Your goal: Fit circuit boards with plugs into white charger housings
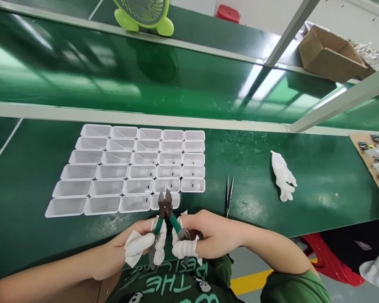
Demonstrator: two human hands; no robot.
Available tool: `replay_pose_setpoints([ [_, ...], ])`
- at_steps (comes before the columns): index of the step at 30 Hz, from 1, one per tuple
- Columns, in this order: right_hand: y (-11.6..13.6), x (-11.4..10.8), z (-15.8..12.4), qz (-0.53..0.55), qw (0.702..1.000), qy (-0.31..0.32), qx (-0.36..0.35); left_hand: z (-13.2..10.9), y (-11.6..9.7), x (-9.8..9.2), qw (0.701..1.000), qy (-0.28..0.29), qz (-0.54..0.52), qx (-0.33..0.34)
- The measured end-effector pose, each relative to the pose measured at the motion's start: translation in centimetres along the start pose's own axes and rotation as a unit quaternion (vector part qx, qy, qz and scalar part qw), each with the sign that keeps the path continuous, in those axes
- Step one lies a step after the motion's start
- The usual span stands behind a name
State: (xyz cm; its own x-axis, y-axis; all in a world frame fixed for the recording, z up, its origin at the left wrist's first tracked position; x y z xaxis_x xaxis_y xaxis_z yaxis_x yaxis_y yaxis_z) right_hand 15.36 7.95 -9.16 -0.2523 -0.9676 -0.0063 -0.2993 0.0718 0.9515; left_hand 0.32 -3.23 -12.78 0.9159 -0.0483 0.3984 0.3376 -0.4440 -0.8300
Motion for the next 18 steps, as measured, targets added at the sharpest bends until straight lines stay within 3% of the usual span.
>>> replay_pose_setpoints([
  [10,0.0,-0.2,0.1,0.014,1.0,0.012,0.011,0.0,0.4,-0.2,1.0,-0.016,-0.016,-0.004],
  [15,0.1,-0.2,0.0,0.03,0.998,0.043,-0.033,-0.3,2.2,-0.6,0.997,-0.039,-0.064,-0.02],
  [18,0.2,-0.2,-0.1,0.058,0.995,0.039,-0.067,-0.3,2.5,-0.6,0.998,-0.053,-0.039,-0.007],
])
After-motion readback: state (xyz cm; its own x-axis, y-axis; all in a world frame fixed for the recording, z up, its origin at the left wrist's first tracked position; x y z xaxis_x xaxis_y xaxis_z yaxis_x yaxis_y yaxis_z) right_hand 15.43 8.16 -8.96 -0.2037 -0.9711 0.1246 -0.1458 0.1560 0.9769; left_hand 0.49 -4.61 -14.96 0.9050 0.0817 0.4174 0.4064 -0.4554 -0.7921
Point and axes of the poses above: each hand's wrist, its own z-axis towards the middle knuckle, its own x-axis out of the palm, y = z × x, the point moved 3 cm from there along z, towards the middle knuckle, and after that the axes turned 15 degrees about -y, right-handed, at the moved point
